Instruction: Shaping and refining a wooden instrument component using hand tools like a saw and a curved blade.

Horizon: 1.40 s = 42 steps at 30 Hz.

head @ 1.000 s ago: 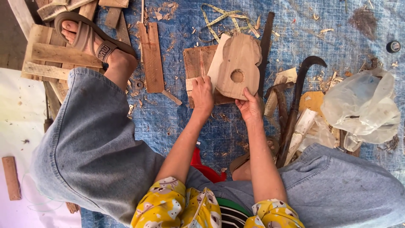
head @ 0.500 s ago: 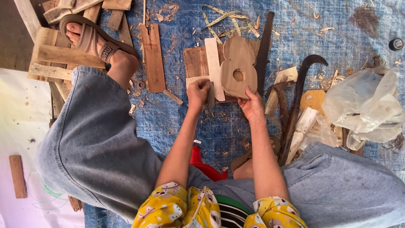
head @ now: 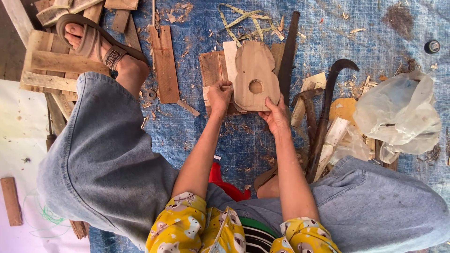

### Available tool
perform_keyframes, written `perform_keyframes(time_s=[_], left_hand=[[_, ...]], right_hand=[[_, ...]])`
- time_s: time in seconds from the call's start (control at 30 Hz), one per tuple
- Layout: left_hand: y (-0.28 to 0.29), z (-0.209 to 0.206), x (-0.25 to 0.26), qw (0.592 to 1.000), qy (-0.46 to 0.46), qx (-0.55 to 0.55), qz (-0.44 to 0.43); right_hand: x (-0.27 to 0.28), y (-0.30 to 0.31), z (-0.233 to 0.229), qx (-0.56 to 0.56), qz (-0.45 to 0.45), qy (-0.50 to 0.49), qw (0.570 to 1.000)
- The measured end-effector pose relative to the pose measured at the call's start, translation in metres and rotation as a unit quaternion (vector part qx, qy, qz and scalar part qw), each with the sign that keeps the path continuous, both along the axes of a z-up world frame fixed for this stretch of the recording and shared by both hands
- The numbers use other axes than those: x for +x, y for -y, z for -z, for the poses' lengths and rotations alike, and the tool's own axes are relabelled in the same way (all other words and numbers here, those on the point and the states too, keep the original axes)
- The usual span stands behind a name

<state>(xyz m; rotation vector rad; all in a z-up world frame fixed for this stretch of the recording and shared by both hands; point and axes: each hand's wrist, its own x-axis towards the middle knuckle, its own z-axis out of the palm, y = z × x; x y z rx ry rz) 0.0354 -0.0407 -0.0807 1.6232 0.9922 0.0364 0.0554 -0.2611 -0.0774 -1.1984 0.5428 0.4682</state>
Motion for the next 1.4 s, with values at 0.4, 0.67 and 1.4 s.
perform_keyframes(time_s=[0.4, 0.67, 1.4], left_hand=[[0.007, -0.007, -0.001, 0.995, -0.011, 0.096, 0.030], [0.009, -0.001, -0.002, 0.993, 0.018, 0.115, 0.025], [0.036, -0.024, -0.040, 0.997, 0.004, 0.073, 0.038]], right_hand=[[0.005, 0.005, -0.015, -0.171, -0.044, 0.067, 0.982], [0.000, 0.002, -0.042, -0.377, -0.150, 0.213, 0.889], [-0.008, 0.006, -0.019, -0.467, -0.153, 0.301, 0.817]])
